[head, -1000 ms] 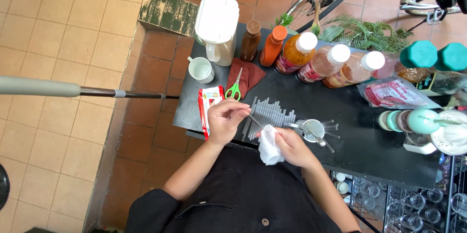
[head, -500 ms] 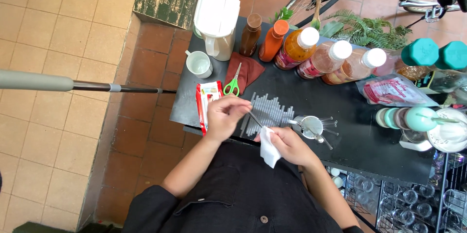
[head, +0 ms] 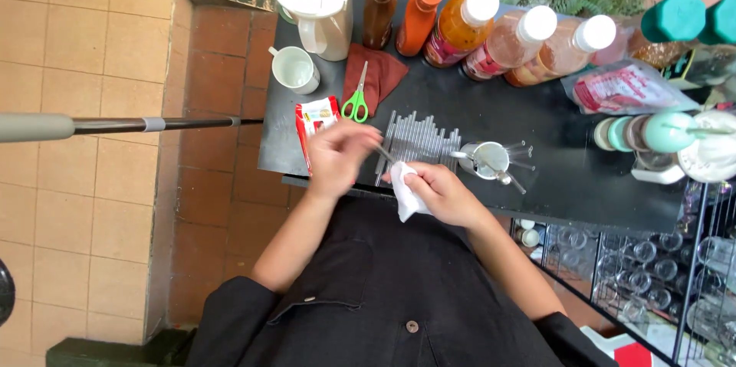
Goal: Cleaning individual plastic stirrers using a wipe at a cafe counter.
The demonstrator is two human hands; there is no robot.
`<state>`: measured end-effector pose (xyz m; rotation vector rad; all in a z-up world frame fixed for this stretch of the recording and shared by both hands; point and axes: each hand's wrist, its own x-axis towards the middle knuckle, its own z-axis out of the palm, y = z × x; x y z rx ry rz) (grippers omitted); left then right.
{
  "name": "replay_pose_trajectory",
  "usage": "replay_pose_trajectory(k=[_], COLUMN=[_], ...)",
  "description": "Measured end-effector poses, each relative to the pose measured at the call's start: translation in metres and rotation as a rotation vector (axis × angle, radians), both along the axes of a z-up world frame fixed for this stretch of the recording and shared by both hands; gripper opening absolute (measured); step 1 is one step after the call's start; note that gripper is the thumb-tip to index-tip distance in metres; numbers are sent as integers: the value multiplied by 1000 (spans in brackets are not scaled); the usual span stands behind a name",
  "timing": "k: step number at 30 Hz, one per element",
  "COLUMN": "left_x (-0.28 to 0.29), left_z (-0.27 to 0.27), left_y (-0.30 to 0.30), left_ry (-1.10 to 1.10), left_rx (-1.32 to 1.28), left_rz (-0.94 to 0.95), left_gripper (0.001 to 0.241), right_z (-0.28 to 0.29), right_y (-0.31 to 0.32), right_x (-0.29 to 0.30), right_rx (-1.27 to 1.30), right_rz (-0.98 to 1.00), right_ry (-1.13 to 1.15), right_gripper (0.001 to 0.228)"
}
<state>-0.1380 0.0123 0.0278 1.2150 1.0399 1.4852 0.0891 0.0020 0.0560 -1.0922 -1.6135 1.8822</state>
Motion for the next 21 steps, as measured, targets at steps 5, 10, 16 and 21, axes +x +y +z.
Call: replay_pose_trajectory(k=[5,10,16,21], left_x=[-17,-2,-15,-52], left_z=[10,1,11,13], left_y=[1,-11,-1,12], left_ry=[-80,23,226,-26], left_rx=[-69,-131,-66,-66], left_rz=[-54,-235,-204,-48], left_gripper=[10,11,13,10], right_z=[-11,-23,-18,-7], right_y=[-7,-9,-10,-9], right_x=[10,-3,-21,-17], right_rx=[-142,-225,-194,-238], right_rz=[102,69,-63,48], right_ry=[61,104,135,75], right_gripper=[36,39,34,34])
